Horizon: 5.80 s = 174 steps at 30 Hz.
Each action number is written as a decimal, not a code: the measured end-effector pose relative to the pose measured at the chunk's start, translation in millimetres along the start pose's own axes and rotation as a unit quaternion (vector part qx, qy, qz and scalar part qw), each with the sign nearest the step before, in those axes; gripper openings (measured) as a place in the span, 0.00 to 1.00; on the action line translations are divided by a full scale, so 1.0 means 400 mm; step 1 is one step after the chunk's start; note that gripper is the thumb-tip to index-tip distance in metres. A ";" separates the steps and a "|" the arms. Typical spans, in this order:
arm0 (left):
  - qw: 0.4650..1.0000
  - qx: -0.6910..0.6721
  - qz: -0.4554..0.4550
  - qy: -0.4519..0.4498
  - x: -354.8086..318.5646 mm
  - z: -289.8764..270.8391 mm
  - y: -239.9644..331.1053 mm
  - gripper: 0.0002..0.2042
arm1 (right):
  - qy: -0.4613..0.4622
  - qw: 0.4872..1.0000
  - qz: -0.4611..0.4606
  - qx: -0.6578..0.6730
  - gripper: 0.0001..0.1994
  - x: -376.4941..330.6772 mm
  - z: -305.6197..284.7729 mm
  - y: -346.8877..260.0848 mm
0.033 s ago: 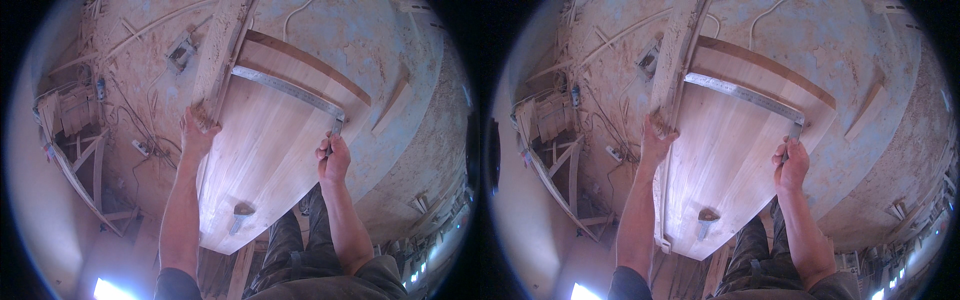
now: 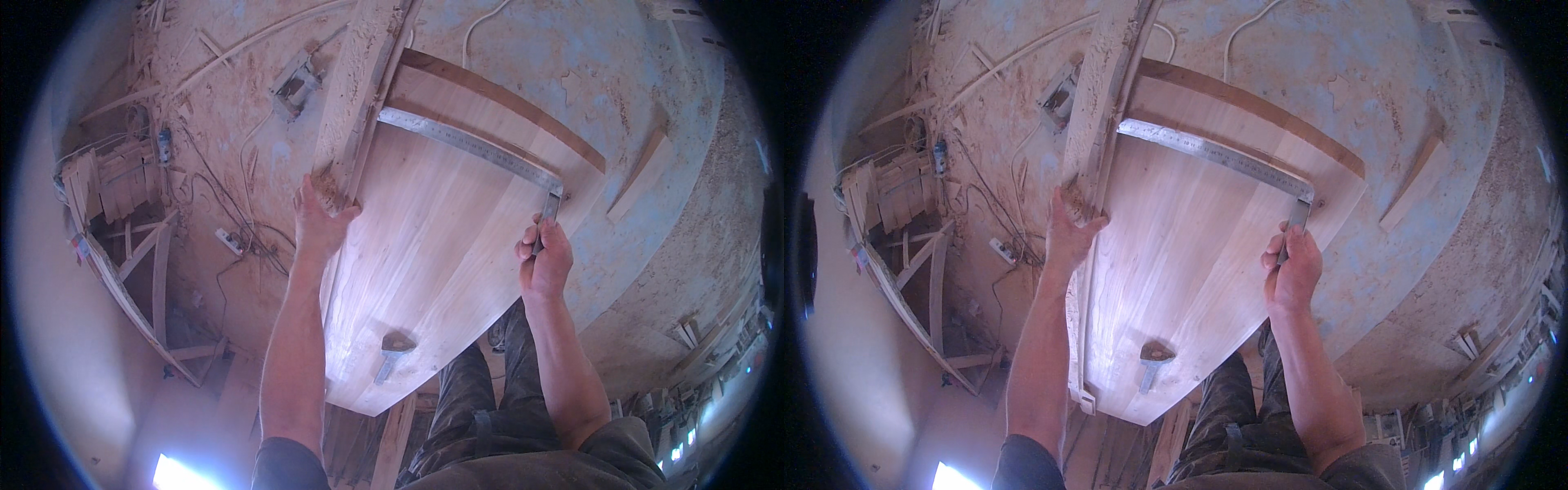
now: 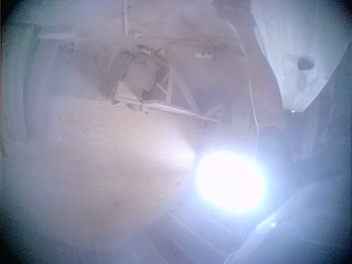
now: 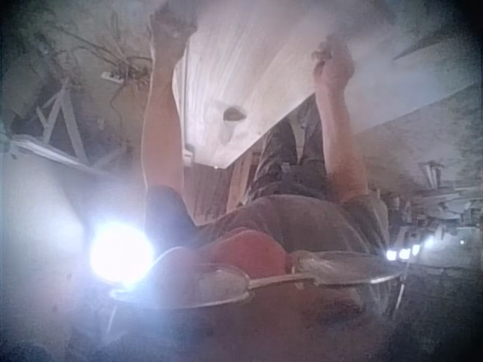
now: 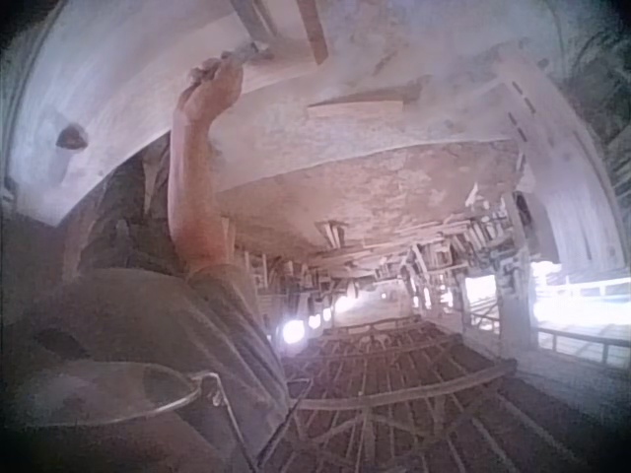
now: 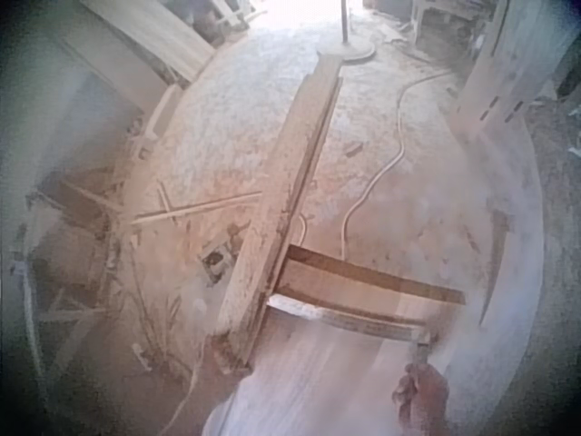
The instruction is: The person uses a square to mark lines on wooden boards, taps the boards into position with a hammer, and uses a tape measure to check dimensions.
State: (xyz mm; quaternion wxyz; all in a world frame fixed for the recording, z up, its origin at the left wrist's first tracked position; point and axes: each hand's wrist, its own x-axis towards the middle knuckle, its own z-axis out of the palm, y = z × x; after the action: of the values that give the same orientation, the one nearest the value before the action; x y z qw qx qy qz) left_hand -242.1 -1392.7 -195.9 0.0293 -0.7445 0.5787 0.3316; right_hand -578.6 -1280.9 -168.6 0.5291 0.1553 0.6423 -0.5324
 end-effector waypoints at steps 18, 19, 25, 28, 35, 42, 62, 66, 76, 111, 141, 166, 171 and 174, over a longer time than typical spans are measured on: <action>1.000 -0.030 0.003 -0.010 0.014 -0.020 0.013 0.53 | 0.005 1.000 0.007 0.008 0.12 0.014 0.000 -0.003; 1.000 -0.028 0.004 -0.009 0.014 -0.019 0.009 0.54 | 0.006 1.000 0.007 0.010 0.12 0.015 -0.001 -0.003; 1.000 -0.015 -0.011 -0.005 0.012 -0.022 0.022 0.54 | 0.010 1.000 0.010 0.011 0.12 0.016 0.003 -0.006; 1.000 -0.020 -0.019 -0.001 0.010 -0.020 0.022 0.54 | -0.016 1.000 0.008 0.011 0.13 0.020 -0.012 -0.002; 1.000 -0.010 -0.015 0.009 0.014 -0.005 0.004 0.55 | 0.004 1.000 0.001 0.004 0.14 0.025 -0.011 0.007; 1.000 -0.009 -0.021 0.003 0.015 -0.006 0.001 0.56 | 0.004 1.000 -0.006 0.002 0.14 0.015 0.003 0.006; 0.983 0.082 -0.034 0.160 -0.143 0.032 0.085 0.48 | -0.006 0.998 0.057 0.008 0.10 -0.067 -0.112 -0.059; 0.987 -0.058 -0.006 0.148 -0.382 0.165 0.139 0.44 | 0.020 0.996 0.083 -0.029 0.08 -0.147 -0.306 -0.065; 0.947 -0.235 0.056 -0.213 -0.905 0.239 0.082 0.33 | -0.033 0.984 0.095 -0.149 0.08 -0.501 -0.572 0.067; 0.774 -0.474 -0.381 0.179 -2.612 0.683 -1.446 0.16 | -0.100 0.910 0.197 -0.350 0.14 -1.191 -1.248 1.184; 0.978 -0.099 0.010 0.184 -1.772 0.549 -2.081 0.26 | -0.054 0.962 0.154 -0.219 0.09 -1.528 -1.231 1.906; 0.985 -0.089 -0.088 0.121 -1.489 0.207 -1.842 0.47 | -0.088 0.992 0.091 0.016 0.08 -1.393 -1.036 1.886; 0.984 -0.075 -0.119 0.110 -1.503 0.181 -1.809 0.48 | -0.066 0.993 0.092 0.024 0.08 -1.399 -1.018 1.875; 0.984 -0.051 -0.130 0.112 -1.500 0.172 -1.806 0.50 | -0.058 0.994 0.096 0.010 0.09 -1.409 -0.983 1.851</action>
State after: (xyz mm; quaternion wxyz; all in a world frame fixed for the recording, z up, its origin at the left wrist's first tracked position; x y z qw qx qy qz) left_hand 296.4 -620.5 -178.6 -0.0311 -0.8464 0.4591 0.2681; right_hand 4.7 -457.2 -126.8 0.6130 0.1900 0.5873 -0.4933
